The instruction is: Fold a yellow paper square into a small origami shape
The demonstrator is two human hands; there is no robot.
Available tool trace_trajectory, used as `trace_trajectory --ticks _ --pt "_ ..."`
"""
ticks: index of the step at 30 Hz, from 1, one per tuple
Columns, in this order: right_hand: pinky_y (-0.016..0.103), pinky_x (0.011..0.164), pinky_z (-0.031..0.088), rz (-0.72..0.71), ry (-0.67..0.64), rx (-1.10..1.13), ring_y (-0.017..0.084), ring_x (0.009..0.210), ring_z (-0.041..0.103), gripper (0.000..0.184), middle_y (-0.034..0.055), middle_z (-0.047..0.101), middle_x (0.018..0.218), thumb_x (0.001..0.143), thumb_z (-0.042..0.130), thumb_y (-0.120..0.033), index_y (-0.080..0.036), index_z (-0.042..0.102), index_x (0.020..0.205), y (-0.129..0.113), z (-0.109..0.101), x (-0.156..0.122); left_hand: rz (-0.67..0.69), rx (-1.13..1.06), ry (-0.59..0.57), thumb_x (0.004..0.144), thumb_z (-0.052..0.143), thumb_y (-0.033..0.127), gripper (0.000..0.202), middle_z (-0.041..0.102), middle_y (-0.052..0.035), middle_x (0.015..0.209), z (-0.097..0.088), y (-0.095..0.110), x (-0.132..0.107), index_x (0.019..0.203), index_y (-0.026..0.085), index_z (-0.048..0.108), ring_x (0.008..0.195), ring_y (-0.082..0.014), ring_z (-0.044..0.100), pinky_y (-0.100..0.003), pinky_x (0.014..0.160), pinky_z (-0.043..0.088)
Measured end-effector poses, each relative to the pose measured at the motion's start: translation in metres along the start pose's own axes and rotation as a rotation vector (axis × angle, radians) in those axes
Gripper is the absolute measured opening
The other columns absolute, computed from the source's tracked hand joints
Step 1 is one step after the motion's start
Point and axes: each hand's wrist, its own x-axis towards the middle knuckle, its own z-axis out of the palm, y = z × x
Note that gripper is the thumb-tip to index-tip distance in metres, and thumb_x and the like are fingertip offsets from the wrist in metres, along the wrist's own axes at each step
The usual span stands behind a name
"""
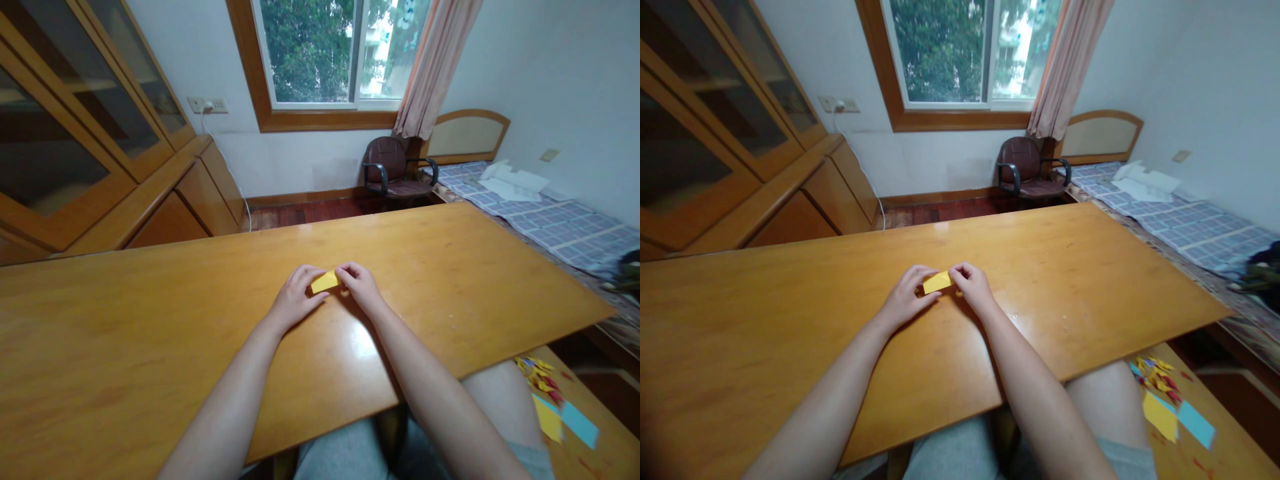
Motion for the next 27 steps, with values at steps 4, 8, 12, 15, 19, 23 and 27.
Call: trace_trajectory --ticks 4,8,12,15,19,23,27 --pt "0.023 0.052 0.039 -0.002 -0.003 -0.024 0.012 0.054 0.048 0.029 -0.0024 0.054 0.059 0.078 0.060 -0.046 -0.017 0.060 0.073 -0.0003 -0.0003 -0.0006 -0.002 0.033 0.015 0.084 0.064 0.033 0.037 0.060 -0.0057 0.109 -0.0002 -0.0022 -0.0002 0.119 0.025 0.059 0.105 -0.0226 0.056 -0.040 0.096 0.046" --pt "0.023 0.054 0.040 -0.022 -0.001 -0.074 0.012 0.057 0.050 0.029 -0.0020 0.055 0.062 0.079 0.059 -0.046 -0.017 0.061 0.075 0.0026 -0.0007 -0.0001 0.009 0.040 0.009 0.084 0.063 0.035 0.035 0.062 -0.0057 0.106 -0.0009 -0.0022 0.0004 0.117 0.023 0.060 0.102 -0.0221 0.057 -0.038 0.093 0.046" --pt "0.023 0.057 0.040 -0.061 -0.011 -0.112 0.013 0.060 0.051 0.026 -0.0020 0.056 0.063 0.081 0.057 -0.043 -0.017 0.062 0.075 0.0063 -0.0009 0.0005 0.008 0.038 0.007 0.085 0.063 0.037 0.034 0.063 -0.0059 0.106 -0.0001 -0.0030 0.0005 0.116 0.023 0.060 0.102 -0.0221 0.057 -0.038 0.092 0.046" --pt "0.023 0.057 0.040 -0.081 -0.010 -0.119 0.013 0.060 0.051 0.026 -0.0024 0.055 0.062 0.082 0.057 -0.042 -0.017 0.062 0.076 0.0067 -0.0011 0.0003 0.001 0.046 0.010 0.085 0.063 0.036 0.033 0.063 -0.0060 0.106 0.0004 -0.0032 0.0003 0.115 0.022 0.061 0.101 -0.0221 0.057 -0.038 0.092 0.046" --pt "0.023 0.057 0.041 -0.086 -0.010 -0.117 0.013 0.061 0.051 0.027 -0.0017 0.057 0.064 0.083 0.058 -0.043 -0.017 0.063 0.077 0.0040 -0.0007 -0.0007 -0.022 0.019 0.015 0.084 0.063 0.035 0.033 0.063 -0.0054 0.105 -0.0003 -0.0012 0.0007 0.115 0.023 0.061 0.100 -0.0215 0.058 -0.036 0.091 0.046" --pt "0.023 0.059 0.043 -0.075 -0.052 -0.026 0.013 0.062 0.054 0.028 -0.0004 0.061 0.069 0.083 0.060 -0.044 -0.017 0.065 0.083 0.0011 -0.0002 -0.0025 -0.101 -0.039 0.057 0.084 0.063 0.038 0.033 0.062 -0.0050 0.104 -0.0010 0.0006 0.0019 0.113 0.022 0.062 0.094 -0.0196 0.059 -0.032 0.082 0.049" --pt "0.025 0.063 0.047 -0.067 -0.135 0.040 0.013 0.065 0.058 0.029 0.0019 0.066 0.076 0.081 0.064 -0.044 -0.017 0.066 0.089 -0.0007 -0.0002 -0.0053 -0.172 -0.097 0.099 0.084 0.062 0.040 0.032 0.063 -0.0053 0.105 -0.0014 0.0000 0.0032 0.111 0.022 0.062 0.095 -0.0194 0.060 -0.029 0.077 0.049"
